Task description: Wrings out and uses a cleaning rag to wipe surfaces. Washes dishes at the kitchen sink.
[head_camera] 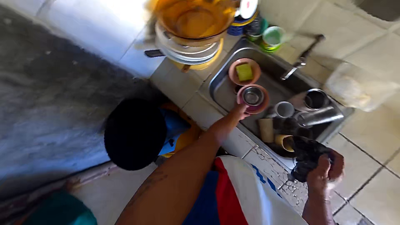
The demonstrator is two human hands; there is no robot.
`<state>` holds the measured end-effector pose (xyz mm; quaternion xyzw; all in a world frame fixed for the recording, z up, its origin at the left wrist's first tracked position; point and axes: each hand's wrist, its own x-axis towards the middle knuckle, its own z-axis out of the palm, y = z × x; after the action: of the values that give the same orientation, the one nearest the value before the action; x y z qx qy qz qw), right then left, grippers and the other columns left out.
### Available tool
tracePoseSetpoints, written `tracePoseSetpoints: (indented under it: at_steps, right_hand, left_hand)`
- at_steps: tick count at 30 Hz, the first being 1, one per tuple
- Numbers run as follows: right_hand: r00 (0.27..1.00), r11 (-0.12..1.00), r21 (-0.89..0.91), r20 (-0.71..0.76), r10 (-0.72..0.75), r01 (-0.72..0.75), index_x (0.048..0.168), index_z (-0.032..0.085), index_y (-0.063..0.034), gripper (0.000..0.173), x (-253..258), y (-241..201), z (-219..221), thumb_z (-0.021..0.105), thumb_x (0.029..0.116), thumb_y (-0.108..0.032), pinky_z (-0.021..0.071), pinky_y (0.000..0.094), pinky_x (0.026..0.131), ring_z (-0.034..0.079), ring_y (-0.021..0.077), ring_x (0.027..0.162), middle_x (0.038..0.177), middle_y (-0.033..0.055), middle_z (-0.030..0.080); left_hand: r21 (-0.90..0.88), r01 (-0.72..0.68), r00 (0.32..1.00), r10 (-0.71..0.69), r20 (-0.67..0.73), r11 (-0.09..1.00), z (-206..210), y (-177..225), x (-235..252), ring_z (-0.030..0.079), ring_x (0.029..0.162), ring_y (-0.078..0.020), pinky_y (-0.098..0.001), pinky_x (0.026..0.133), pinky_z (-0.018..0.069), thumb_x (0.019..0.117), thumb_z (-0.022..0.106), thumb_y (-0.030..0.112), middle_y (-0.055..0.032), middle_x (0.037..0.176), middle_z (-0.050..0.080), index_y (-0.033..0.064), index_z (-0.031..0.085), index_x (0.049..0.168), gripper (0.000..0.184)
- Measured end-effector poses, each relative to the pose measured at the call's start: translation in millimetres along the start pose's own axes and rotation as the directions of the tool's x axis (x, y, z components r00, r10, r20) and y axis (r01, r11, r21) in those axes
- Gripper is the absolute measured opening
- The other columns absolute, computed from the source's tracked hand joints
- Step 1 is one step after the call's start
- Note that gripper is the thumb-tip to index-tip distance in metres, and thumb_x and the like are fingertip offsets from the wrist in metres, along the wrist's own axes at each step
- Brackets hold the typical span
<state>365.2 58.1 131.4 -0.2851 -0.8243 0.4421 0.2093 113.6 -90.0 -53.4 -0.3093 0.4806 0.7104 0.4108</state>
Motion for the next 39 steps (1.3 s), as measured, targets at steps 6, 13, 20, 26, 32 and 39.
tracePoseSetpoints:
  at_steps: [6,13,20,26,32,39]
  right_hand:
    - [0.607,0.992,-0.114,0.793,0.054,0.060,0.148,0.043,-0.0022,0.056,44.5,-125.9,149.7,0.057,0.0986,-0.025,0.0537,0.0580,0.094,0.067,0.0327,0.111,0.123,0.0237,0.066]
    - [0.204,0.835,0.142,0.935,-0.290,0.531,0.129,0.061,-0.0073,0.044,20.9,-271.9,388.1,0.074,0.0908,-0.025,0.0571,0.0593,0.082,0.068,0.0356,0.104,0.113,0.0170,0.069]
    - [0.167,0.811,0.211,0.921,-0.352,0.546,0.162,0.034,-0.0215,0.080,22.6,-244.5,467.3,0.075,0.0942,-0.031,0.0408,0.0623,0.112,0.044,0.0483,0.141,0.155,0.0308,0.041]
    - [0.675,0.941,-0.160,0.732,-0.088,0.297,0.129,0.067,-0.0020,0.032,97.2,-75.9,338.3,0.052,0.1043,-0.015,0.0551,0.0560,0.099,0.070,0.0344,0.111,0.124,0.0188,0.070]
    - [0.741,0.813,-0.522,0.647,0.181,0.258,0.142,0.059,-0.0059,0.047,211.7,-30.8,336.6,0.063,0.0950,-0.007,0.0481,0.0707,0.099,0.053,0.0507,0.130,0.146,0.0278,0.052]
    - [0.760,0.785,-0.609,0.562,0.326,0.114,0.151,0.049,-0.0112,0.065,248.0,12.4,412.7,0.064,0.0964,-0.043,0.0383,0.0723,0.107,0.036,0.0561,0.142,0.155,0.0331,0.038]
  left_hand:
    - [0.232,-0.160,0.987,0.157,0.031,0.960,-43.7,59.1,-166.3,0.059,0.109,-0.0213,-0.0365,0.094,0.0502,0.1082,0.044,0.011,-0.0190,0.134,0.056,0.0007,0.039,0.150,0.043]
    - [-0.298,-0.037,0.997,0.054,0.049,0.954,-165.5,38.2,-201.6,0.073,0.091,-0.0212,-0.0335,0.082,0.0614,0.1112,0.033,0.018,-0.0164,0.110,0.070,-0.0033,0.049,0.135,0.036]
    - [-0.257,-0.026,1.000,0.025,-0.007,0.966,-208.5,70.1,-196.8,0.074,0.090,-0.0245,-0.0371,0.081,0.0624,0.1131,0.031,0.023,-0.0160,0.110,0.071,0.0006,0.048,0.138,0.038]
    - [-0.001,-0.141,0.990,0.141,0.018,0.990,-215.6,112.5,-176.3,0.073,0.092,-0.0213,-0.0340,0.081,0.0607,0.1128,0.030,0.020,-0.0139,0.111,0.072,0.0001,0.050,0.140,0.040]
    - [0.262,-0.161,0.982,0.128,0.138,0.952,-139.5,137.1,-127.8,0.071,0.085,-0.0193,-0.0330,0.075,0.0593,0.1111,0.039,0.017,-0.0127,0.102,0.071,-0.0006,0.055,0.136,0.035]
    - [0.282,-0.035,0.997,0.053,-0.056,0.959,-69.5,130.1,-16.3,0.065,0.089,-0.0243,-0.0353,0.078,0.0570,0.1095,0.048,0.020,-0.0221,0.123,0.057,0.0023,0.035,0.153,0.049]
